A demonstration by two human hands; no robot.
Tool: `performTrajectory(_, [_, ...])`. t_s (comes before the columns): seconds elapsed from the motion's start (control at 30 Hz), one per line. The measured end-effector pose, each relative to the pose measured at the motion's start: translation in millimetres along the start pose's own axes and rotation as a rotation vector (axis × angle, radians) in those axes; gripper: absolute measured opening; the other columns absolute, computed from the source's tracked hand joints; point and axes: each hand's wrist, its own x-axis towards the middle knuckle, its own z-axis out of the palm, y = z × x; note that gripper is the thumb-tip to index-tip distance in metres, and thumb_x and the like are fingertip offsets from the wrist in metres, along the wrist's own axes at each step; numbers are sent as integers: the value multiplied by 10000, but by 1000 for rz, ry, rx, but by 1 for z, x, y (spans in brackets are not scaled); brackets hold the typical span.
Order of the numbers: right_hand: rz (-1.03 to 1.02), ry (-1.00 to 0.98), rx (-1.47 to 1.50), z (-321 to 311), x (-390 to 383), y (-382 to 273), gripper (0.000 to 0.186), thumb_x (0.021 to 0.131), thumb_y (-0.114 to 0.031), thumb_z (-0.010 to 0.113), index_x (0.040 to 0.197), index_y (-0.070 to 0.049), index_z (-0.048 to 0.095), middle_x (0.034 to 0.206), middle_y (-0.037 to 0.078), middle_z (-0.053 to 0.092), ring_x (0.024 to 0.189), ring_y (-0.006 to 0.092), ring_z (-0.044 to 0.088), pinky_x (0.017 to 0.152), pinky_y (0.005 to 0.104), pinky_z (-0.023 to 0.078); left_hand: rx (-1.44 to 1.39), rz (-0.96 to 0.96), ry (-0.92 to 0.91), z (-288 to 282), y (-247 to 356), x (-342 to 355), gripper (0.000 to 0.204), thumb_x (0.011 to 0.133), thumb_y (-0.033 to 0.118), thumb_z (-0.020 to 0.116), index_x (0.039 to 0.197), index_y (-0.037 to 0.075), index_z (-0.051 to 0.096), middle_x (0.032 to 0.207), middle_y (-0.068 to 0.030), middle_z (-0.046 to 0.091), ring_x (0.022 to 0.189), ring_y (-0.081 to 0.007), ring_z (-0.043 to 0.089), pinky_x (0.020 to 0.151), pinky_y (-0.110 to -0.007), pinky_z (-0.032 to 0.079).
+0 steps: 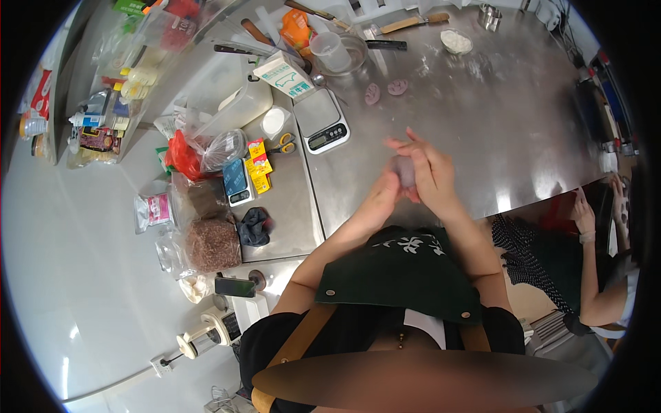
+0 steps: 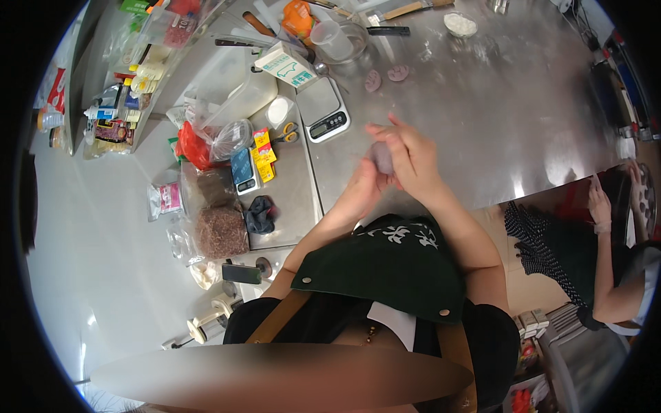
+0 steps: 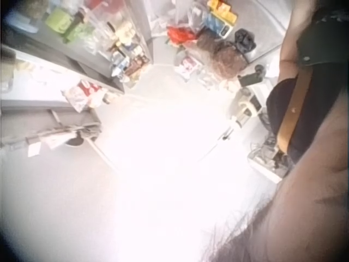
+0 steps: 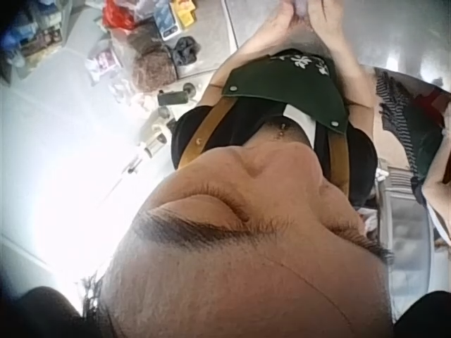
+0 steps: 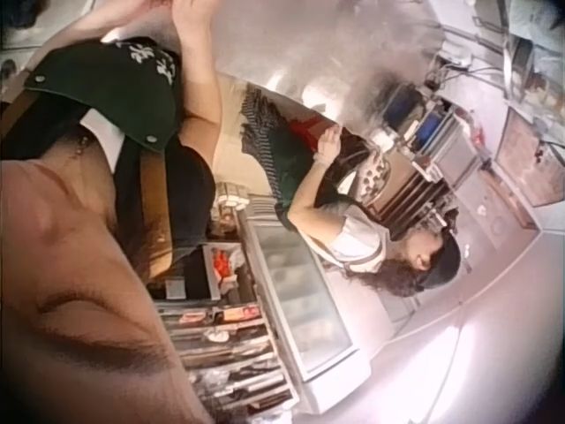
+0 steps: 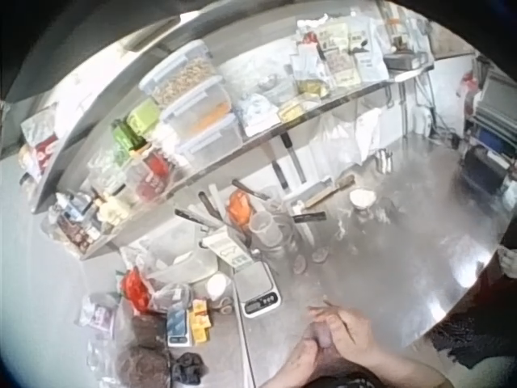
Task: Manually roll and shape small pieces of purple-colored dough into uniform balls on a stainless steel work surface.
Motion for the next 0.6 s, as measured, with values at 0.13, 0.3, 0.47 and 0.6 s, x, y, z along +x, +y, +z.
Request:
performTrajectory(0.13, [452, 55, 162, 9, -14, 17, 350, 966, -228, 434, 1242, -34, 528, 1231, 165, 563, 1214, 229, 483, 1005, 365, 370, 32, -88, 228, -11, -24, 3, 603, 975, 519, 226, 1270, 28, 413, 1145, -99, 548, 903, -172, 566, 799, -332, 458])
performTrajectory(0.3, [528, 351, 136, 5, -72, 70, 431, 976, -199, 412, 1353, 5, 368, 1396, 170, 395, 1301, 257, 374, 1040, 376, 330, -382, -362, 275, -39, -67, -1, 580, 972, 526, 235, 1210, 58, 480, 1050, -97, 598, 880, -187, 571, 786, -342, 455])
performTrajectory(0.47, [227, 96, -227, -5, -69, 66, 637, 789, -99, 682, 1343, 13, 388, 1395, 175, 402, 1302, 307, 376, 1065, 374, 298, -451, -482, 458, -29, -67, 17, 600, 960, 561, 226, 1217, 82, 482, 1052, -82, 590, 911, -180, 571, 792, -343, 458])
performTrajectory(0.6, [282, 37, -20, -23, -55, 65, 604, 781, -110, 698, 1313, 6, 434, 1350, 168, 460, 1248, 280, 446, 1020, 358, 357, -483, -515, 304, -39, -87, 13, 636, 948, 588, 216, 1228, 78, 473, 1087, -86, 575, 964, -187, 559, 818, -354, 455])
